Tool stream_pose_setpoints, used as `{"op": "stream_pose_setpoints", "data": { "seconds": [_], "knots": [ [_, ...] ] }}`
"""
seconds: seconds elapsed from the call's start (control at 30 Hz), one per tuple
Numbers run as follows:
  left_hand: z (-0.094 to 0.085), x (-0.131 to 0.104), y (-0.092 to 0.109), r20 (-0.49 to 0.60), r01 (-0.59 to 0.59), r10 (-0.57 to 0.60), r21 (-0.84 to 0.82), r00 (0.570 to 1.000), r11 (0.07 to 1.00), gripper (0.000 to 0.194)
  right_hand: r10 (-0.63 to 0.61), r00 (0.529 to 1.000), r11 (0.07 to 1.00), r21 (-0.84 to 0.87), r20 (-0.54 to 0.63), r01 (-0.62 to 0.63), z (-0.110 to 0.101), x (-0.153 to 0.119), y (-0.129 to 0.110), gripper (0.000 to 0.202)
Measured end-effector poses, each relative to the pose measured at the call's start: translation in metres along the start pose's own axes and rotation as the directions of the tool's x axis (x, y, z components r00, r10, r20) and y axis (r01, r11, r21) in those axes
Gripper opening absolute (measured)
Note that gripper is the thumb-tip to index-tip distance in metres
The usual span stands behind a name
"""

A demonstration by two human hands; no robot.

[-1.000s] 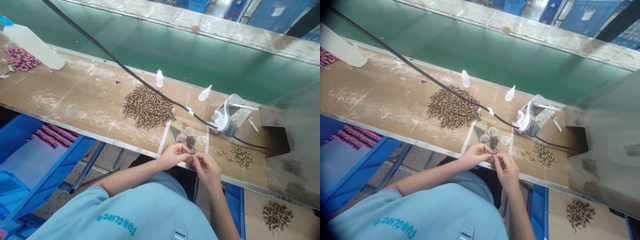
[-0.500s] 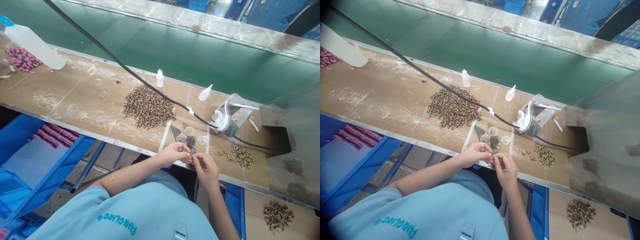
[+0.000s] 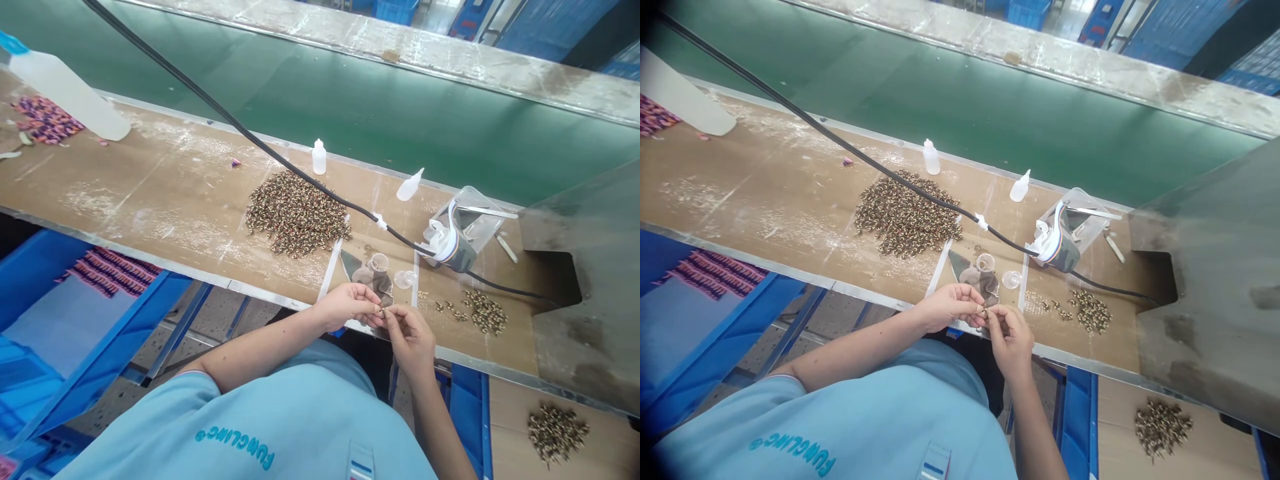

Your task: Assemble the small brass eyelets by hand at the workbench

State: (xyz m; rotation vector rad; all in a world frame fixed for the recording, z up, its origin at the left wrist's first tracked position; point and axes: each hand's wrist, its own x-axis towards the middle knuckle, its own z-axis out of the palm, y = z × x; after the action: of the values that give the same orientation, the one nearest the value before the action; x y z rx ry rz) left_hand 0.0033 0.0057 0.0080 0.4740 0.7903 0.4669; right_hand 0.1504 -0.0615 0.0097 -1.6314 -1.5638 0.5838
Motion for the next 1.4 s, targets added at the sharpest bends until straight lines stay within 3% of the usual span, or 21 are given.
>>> {"op": "stream_pose_setpoints", "data": {
  "seconds": [0.13, 0.33, 0.57, 0.73, 1.13, 1.4],
  "knots": [
    [-0.0001, 0.001, -0.0006, -0.002, 0.001, -0.001, -0.009, 1.0, 1.0, 0.036, -0.027, 0.999, 0.997, -0.069, -0.029, 0.025, 0.001, 0.0, -0.0031, 0.017],
    [-0.0004, 0.0025, -0.0033, -0.025, -0.01, 0.012, 0.041, 1.0, 0.999, 0.035, 0.028, 0.999, 0.999, -0.017, 0.023, -0.028, -0.0021, 0.0006, -0.0057, 0.018],
    [0.0, 0.0017, -0.0038, -0.028, -0.011, 0.013, 0.04, 1.0, 0.999, 0.033, -0.124, 0.991, 0.982, -0.138, 0.052, 0.13, -0.0069, 0.0039, -0.0038, 0.016],
    [0.0007, 0.0019, -0.0045, -0.029, -0.016, 0.017, 0.04, 0.999, 0.999, 0.032, -0.167, 0.982, 0.972, -0.152, 0.083, 0.178, -0.0072, 0.0048, 0.0005, 0.017],
    [0.0035, -0.0017, 0.0, -0.034, -0.026, 0.025, -0.025, 0.999, 0.999, 0.043, -0.093, 0.996, 0.99, -0.105, -0.017, 0.091, -0.0024, 0.0001, -0.0038, 0.011],
    [0.004, -0.001, -0.0001, -0.027, -0.023, 0.022, -0.018, 0.999, 1.0, 0.046, -0.168, 0.983, 0.977, -0.143, -0.072, 0.157, -0.0042, -0.0021, -0.0044, 0.013]
  ]
}}
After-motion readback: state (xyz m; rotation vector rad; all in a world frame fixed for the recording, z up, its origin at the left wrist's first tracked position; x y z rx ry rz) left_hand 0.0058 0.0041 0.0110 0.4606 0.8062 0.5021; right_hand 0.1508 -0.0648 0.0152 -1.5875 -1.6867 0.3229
